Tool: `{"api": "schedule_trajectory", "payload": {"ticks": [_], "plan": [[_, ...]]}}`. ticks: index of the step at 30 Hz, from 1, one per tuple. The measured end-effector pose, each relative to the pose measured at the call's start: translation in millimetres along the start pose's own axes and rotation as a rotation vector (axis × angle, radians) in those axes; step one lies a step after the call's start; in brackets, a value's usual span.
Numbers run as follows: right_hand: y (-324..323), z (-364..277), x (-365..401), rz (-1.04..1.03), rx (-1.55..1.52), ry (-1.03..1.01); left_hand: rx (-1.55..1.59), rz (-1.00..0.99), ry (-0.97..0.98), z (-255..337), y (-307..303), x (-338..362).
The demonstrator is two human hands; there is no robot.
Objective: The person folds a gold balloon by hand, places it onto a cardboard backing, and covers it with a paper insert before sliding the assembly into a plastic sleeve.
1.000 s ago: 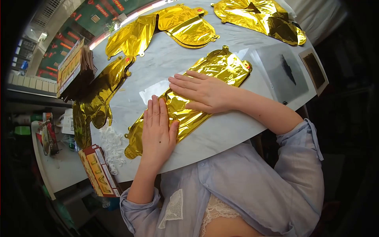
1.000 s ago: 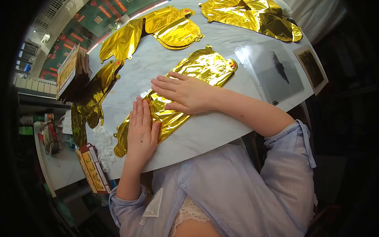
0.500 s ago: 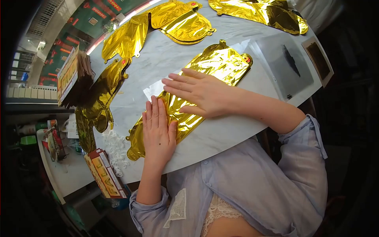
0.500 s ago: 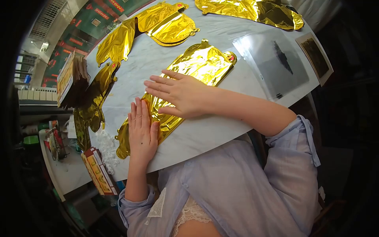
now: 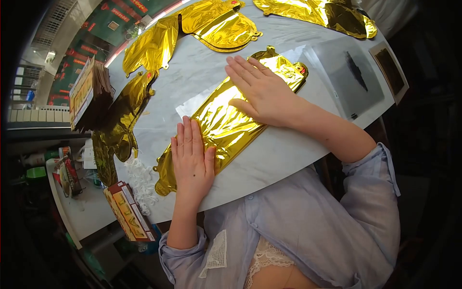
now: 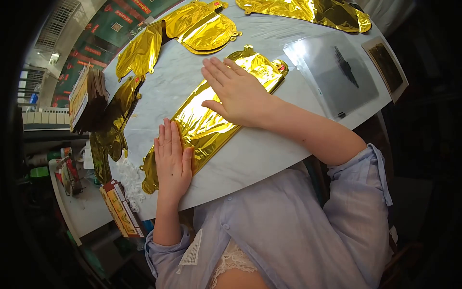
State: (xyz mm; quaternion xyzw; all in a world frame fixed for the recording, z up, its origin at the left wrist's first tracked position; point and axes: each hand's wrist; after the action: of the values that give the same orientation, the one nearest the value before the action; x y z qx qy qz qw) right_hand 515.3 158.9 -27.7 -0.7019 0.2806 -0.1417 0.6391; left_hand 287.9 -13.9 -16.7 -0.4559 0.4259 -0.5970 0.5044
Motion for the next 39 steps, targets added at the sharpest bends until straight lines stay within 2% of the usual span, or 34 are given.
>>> {"api": "schedule_trajectory", "payload": {"ticks": [2,5,10,23,27,39], "plan": [[-5,-11,-3,0.049,-0.074,-0.140,-0.011,0.006,0.005,0,1,0],[1,-34,-2,-0.060,-0.232,-0.256,-0.010,0.008,0.005,1,0,0],[9,-26,-3,-0.123,-0.168,-0.242,0.003,0.007,0.003,1,0,-1],[1,-16,-3,-0.042,-0.026,-0.108,0.008,0.010,-0.004,2,-1,-1],[7,-47,-6,-0.118,-0.173,-0.277,-0.011,0.005,-0.003,3,-2,-1],[7,-8,6,-0.051,-0.084,-0.108,-0.032,0.000,-0.017,4,-3,-1]]}}
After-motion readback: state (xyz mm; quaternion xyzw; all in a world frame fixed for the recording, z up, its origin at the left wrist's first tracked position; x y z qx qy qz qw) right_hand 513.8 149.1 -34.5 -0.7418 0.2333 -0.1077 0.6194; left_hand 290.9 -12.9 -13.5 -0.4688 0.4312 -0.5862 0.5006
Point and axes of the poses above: each hand's wrist, its own x-axis away from the middle knuckle, its own y-axis out of the palm, z = x × y, and after that the axes turned 9 degrees about -z, right-handed
